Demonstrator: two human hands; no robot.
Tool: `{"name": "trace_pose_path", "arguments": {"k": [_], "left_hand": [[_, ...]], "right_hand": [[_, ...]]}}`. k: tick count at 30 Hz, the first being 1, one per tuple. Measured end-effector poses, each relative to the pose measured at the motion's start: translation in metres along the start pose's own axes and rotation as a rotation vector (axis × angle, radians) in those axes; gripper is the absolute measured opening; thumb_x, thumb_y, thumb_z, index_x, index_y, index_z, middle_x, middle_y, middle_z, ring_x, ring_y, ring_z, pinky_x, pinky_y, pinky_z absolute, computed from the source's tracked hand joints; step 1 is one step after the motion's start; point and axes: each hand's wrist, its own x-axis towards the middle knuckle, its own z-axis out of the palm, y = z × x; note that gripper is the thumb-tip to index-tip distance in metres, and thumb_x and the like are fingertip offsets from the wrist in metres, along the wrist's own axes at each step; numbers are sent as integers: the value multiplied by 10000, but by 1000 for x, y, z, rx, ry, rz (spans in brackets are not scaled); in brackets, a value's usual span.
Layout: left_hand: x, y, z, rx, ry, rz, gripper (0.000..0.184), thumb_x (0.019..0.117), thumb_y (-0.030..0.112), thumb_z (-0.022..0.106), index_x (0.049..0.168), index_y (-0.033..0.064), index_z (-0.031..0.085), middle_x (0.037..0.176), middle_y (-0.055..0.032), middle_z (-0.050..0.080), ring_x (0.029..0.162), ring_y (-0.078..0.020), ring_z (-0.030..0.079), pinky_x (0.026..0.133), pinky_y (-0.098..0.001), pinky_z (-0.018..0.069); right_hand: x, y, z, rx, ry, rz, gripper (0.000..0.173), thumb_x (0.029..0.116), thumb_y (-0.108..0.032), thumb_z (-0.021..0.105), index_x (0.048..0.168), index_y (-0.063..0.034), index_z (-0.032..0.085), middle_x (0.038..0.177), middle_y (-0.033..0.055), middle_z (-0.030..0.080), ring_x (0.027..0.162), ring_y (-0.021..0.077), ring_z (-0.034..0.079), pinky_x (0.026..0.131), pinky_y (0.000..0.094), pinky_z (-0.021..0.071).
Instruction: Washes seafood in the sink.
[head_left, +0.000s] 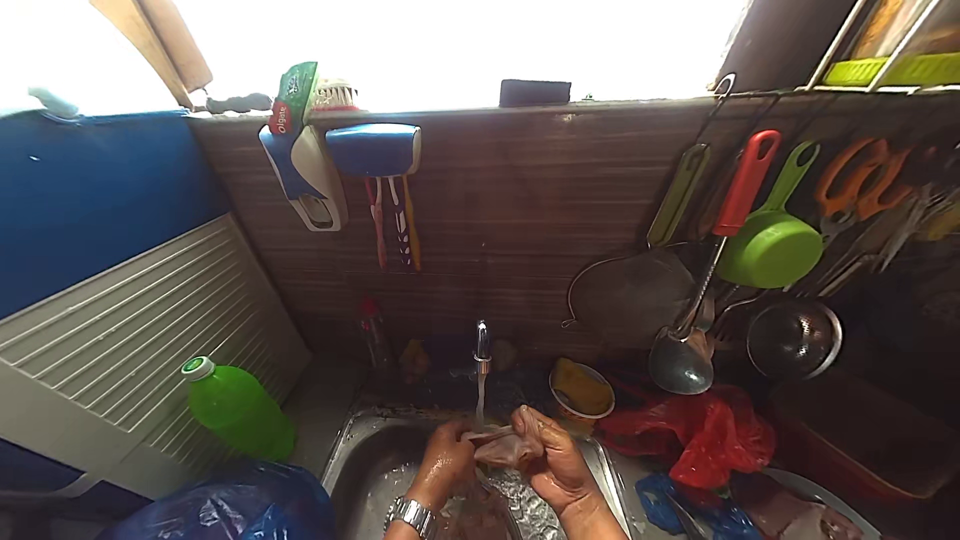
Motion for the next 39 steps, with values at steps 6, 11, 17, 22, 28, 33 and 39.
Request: {"name": "trace_pose_path", "arguments": {"k": [6,11,17,22,28,33,39], "left_hand": [[4,36,-14,371,9,227,207,964,170,569,992,58,742,916,-91,725,897,-205,694,867,-454,548],[1,32,0,268,3,323,230,1002,220,572,1004,68,744,888,-43,740,837,-130,713,845,-374,589],[-14,29,6,394,194,479,268,974,230,581,1088,84,774,1104,-107,702,1071,-212,663,979,-413,537],[-21,14,11,452,358,584,292,917,185,592,1122,117,789,1056,-128,685,1049,-280,646,935,-454,539],[-26,8,8,300,434,427,240,953,143,592,1068,92,796,1009,-117,712,994,-227,678,929,-417,553],[-23,24,-1,456,272,83,242,966,194,586,1065,93,782,1092,-128,725,1093,-266,675,995,-479,522],[-11,35,-9,442,174,-20,221,940,289,621,951,131,775,951,-74,738,929,-239,698,859,-520,549]], "right_hand": [[3,-14,3,-142,368,59,200,973,-126,454,1061,-53,619,818,122,704,719,266,712,630,456,613],[9,-13,9,-994,112,-22,688,811,-258,744,1433,-45,542,1348,153,628,1173,232,658,961,412,584],[21,20,25,-1314,230,-107,280,959,-170,589,1178,-58,723,1041,98,743,997,199,705,938,428,560],[24,46,35,-1343,406,-80,246,997,-221,586,998,-33,745,952,131,736,968,252,701,911,467,540],[23,34,57,-1523,317,96,266,1013,-199,536,1116,-56,735,1118,125,732,1121,257,672,1008,463,502],[27,23,53,-1525,344,146,200,939,-91,562,1037,-77,736,1033,121,737,1027,260,702,923,504,546],[27,15,42,-984,315,37,168,853,54,585,987,-7,667,857,98,682,725,186,666,667,381,586]]}}
